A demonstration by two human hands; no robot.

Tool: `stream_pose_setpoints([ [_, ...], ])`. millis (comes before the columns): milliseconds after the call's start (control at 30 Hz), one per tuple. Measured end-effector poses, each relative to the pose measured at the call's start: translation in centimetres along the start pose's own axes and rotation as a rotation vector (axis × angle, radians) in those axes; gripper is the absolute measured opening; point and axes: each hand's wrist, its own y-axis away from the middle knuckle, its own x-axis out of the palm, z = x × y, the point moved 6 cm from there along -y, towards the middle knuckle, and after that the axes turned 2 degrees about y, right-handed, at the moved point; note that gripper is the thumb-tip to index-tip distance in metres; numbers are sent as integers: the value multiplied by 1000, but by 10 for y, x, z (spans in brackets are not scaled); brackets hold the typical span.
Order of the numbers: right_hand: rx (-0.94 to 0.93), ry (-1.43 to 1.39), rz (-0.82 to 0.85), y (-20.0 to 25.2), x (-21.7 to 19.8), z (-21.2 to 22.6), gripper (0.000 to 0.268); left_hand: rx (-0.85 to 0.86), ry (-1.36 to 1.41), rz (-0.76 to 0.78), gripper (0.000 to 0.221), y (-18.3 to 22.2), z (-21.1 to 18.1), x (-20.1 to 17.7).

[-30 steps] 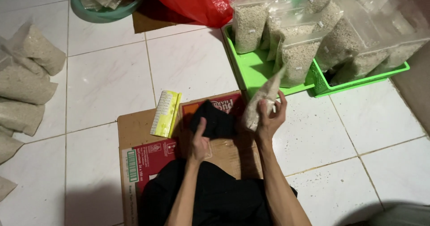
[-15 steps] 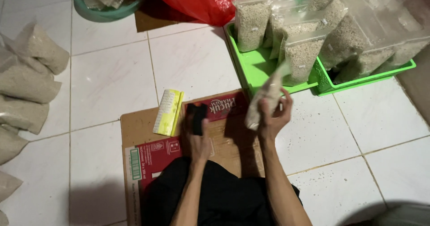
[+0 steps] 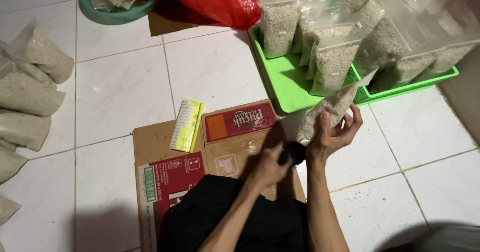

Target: Flattening and organizing small plastic bags of grain into trays

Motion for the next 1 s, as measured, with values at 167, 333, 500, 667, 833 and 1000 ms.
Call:
stream_pose_setpoints([
  [167,-36,-2,-7,11,11,9,63,-114,462,-500,47,15,12,-82],
  [333,38,-51,25,26,23,0,61,-114,58,-775,45,23,71,-130],
  [500,81,5,14,26,18,2,59,-200,-263,-576,47,25,21,-94],
  [667,54,37,-26,19,16,9,56,14,-244,-465,73,-22,53,-21],
  [833,19,30,-57,14,8,5,58,-70,52,71,39,-31,125,88],
  [1000,-16,66,-39,15,0,-7,59,18,236,20,34,-4,41,-22],
])
